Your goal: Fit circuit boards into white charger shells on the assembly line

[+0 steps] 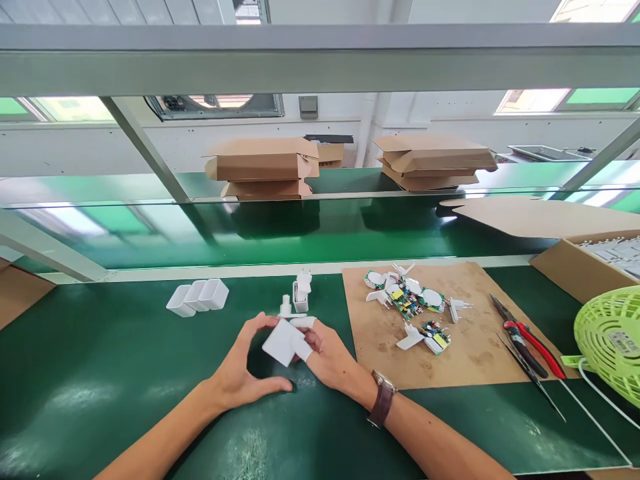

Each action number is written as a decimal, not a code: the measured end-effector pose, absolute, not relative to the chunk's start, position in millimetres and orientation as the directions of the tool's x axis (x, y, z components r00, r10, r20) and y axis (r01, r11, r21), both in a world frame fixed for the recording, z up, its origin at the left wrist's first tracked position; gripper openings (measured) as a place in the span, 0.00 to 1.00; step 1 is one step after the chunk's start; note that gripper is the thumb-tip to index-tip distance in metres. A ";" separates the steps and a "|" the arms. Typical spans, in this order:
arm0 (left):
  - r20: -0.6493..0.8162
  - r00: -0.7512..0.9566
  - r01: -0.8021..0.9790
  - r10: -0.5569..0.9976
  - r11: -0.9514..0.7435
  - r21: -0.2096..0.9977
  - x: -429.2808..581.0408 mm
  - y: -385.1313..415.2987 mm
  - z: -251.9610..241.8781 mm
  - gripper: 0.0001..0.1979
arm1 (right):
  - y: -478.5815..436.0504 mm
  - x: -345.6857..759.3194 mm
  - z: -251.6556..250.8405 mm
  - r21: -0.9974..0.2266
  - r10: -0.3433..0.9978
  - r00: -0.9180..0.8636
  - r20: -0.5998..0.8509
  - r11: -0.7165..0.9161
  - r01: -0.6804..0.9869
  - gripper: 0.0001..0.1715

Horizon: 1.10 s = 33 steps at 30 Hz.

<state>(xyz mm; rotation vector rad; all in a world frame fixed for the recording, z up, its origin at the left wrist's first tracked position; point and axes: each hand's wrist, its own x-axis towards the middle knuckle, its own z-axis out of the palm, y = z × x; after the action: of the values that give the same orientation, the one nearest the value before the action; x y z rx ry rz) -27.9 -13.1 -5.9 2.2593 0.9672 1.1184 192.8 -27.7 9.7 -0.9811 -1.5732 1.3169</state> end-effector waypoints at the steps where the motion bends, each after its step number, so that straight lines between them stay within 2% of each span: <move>1: 0.558 0.452 0.396 0.696 -0.717 0.574 -26.1 -14.5 -3.2 0.50 | -27.9 190.8 12.2 -0.998 0.931 -0.362 0.043 0.024 -0.058 0.18; 3: 0.651 0.456 0.406 0.607 -0.792 0.455 -21.5 -16.9 2.5 0.45 | -27.6 188.1 15.2 -0.973 0.908 -0.417 -0.039 -0.129 -0.189 0.19; 5: 0.716 0.429 0.415 0.551 -0.824 0.386 -17.0 -18.0 6.8 0.43 | -27.1 186.6 14.5 -0.950 0.902 -0.427 -0.069 -0.190 -0.249 0.21; 9: 0.737 0.390 0.428 0.552 -0.817 0.385 -11.9 -18.2 7.9 0.40 | -27.6 183.3 6.5 -0.930 0.881 -0.457 -0.119 -0.261 -0.260 0.25; 12: 0.752 0.384 0.415 0.535 -0.828 0.377 -11.5 -19.3 5.0 0.40 | -29.1 181.4 8.3 -0.949 0.880 -0.460 -0.118 -0.236 -0.207 0.27; 14: 0.750 0.366 0.442 0.552 -0.812 0.382 -13.1 -19.7 3.7 0.40 | -29.7 182.6 16.0 -0.981 0.905 -0.421 -0.061 -0.131 -0.140 0.27; 17: 0.699 0.231 0.549 0.676 -0.684 0.480 -18.7 -15.1 3.7 0.37 | -26.3 190.4 28.0 -0.994 0.932 -0.344 0.111 0.103 -0.043 0.23; 20: 0.501 0.036 0.540 0.865 -0.438 0.719 -26.0 -0.6 6.1 0.37 | -14.2 202.8 25.3 -0.949 0.947 -0.146 0.286 0.300 0.091 0.18; 23: 0.242 0.034 0.437 0.970 -0.232 0.869 -27.7 20.2 10.2 0.40 | 1.8 211.4 6.3 -0.919 0.949 0.043 0.311 0.289 0.268 0.18; 26: 0.110 0.118 0.411 0.987 -0.150 0.899 -17.8 41.1 14.4 0.45 | 12.1 211.1 -13.8 -0.921 0.968 -0.008 0.253 0.243 0.305 0.25; 30: 0.096 0.197 0.381 0.976 -0.166 0.910 9.1 68.4 19.2 0.51 | 18.2 208.9 -22.0 -0.932 0.952 -0.156 0.262 0.292 0.215 0.34; 33: 0.097 0.236 0.361 0.967 -0.180 0.915 31.3 87.1 21.7 0.53 | 25.5 215.6 -19.0 -0.924 0.938 -0.161 0.307 0.334 0.184 0.38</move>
<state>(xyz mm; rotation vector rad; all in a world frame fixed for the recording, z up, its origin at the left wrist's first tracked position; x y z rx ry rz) 31.3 87.1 21.7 1.6946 1.2452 0.9366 215.6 25.5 -19.0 -1.0400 -1.5958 0.9422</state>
